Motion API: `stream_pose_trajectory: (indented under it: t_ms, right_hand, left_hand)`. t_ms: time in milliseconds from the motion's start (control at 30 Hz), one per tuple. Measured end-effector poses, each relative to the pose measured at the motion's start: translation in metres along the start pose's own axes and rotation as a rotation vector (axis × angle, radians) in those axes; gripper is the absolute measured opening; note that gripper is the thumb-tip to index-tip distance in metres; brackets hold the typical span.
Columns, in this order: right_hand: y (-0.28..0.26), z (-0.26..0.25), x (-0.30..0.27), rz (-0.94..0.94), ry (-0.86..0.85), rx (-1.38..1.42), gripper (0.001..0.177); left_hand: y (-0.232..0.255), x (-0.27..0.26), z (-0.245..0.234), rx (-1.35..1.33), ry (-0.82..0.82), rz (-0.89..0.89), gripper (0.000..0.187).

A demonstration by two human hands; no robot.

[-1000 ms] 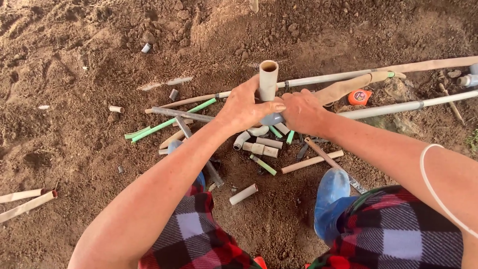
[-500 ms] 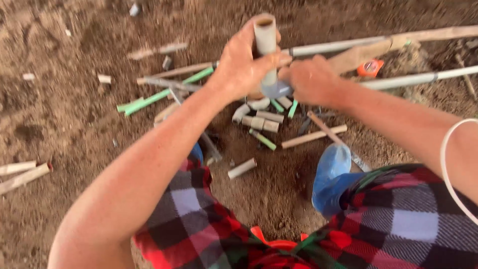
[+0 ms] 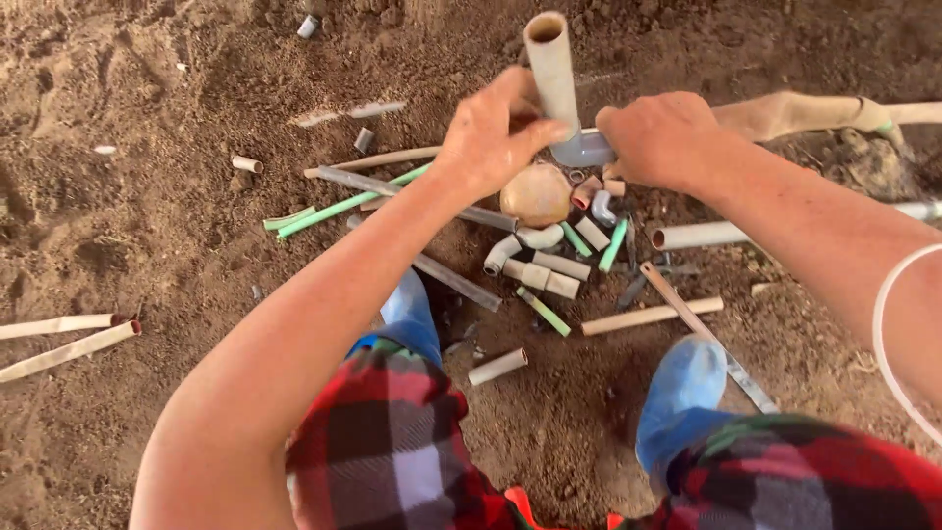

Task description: Connecting various PVC pipe segments and fittings while sitting on the ground.

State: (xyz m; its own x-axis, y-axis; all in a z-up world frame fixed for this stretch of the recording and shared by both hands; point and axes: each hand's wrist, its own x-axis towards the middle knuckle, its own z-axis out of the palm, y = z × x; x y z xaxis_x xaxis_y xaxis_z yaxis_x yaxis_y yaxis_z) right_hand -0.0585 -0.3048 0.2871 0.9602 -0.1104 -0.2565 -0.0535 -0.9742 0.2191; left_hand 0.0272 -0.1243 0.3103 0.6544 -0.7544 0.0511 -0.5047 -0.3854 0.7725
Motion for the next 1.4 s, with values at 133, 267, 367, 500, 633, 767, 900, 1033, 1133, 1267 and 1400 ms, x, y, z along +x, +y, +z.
stream_pose_trajectory:
  t_ms: [133, 267, 367, 500, 633, 767, 900, 1033, 1133, 1267, 1400]
  right_hand:
    - [-0.002, 0.051, 0.041, -0.126, 0.049, -0.026, 0.02]
    - [-0.018, 0.137, 0.077, -0.184, -0.001, 0.127, 0.011]
    - [-0.016, 0.158, 0.084, -0.199, -0.041, 0.237, 0.015]
    - [-0.001, 0.207, 0.092, -0.237, 0.148, 0.127, 0.05]
    - [-0.008, 0.19, 0.094, -0.282, 0.175, 0.074, 0.049]
    - [-0.005, 0.211, 0.106, -0.22, 0.127, 0.021, 0.038]
    - [0.025, 0.213, 0.101, -0.13, 0.012, -0.062, 0.044]
    - [0.089, 0.208, 0.087, 0.069, -0.153, -0.102, 0.028]
    - [0.103, 0.192, 0.069, 0.23, -0.199, -0.021, 0.018]
    - [0.103, 0.179, 0.069, 0.212, -0.282, -0.078, 0.011]
    - [0.106, 0.144, 0.066, 0.223, -0.417, -0.251, 0.01]
  left_hand:
    - [-0.088, 0.026, 0.021, 0.147, -0.183, 0.05, 0.035]
    - [-0.141, 0.037, 0.045, 0.295, -0.427, -0.123, 0.045]
    - [-0.211, 0.042, 0.083, 0.089, -0.363, -0.257, 0.056]
    - [-0.291, 0.027, 0.135, 0.033, -0.292, -0.418, 0.079]
    - [-0.256, 0.025, 0.149, -0.15, -0.255, -0.422, 0.087]
    - [-0.22, 0.034, 0.146, -0.372, -0.146, -0.63, 0.067]
    - [-0.183, 0.036, 0.126, -0.266, -0.048, -0.675, 0.062]
    - [-0.214, 0.024, 0.115, -0.249, 0.043, -0.665, 0.052]
    - [-0.232, 0.015, 0.103, -0.342, 0.083, -0.492, 0.034]
    - [-0.234, 0.013, 0.109, -0.393, 0.023, -0.566, 0.034]
    - [-0.231, 0.021, 0.112, -0.379, 0.023, -0.552, 0.037]
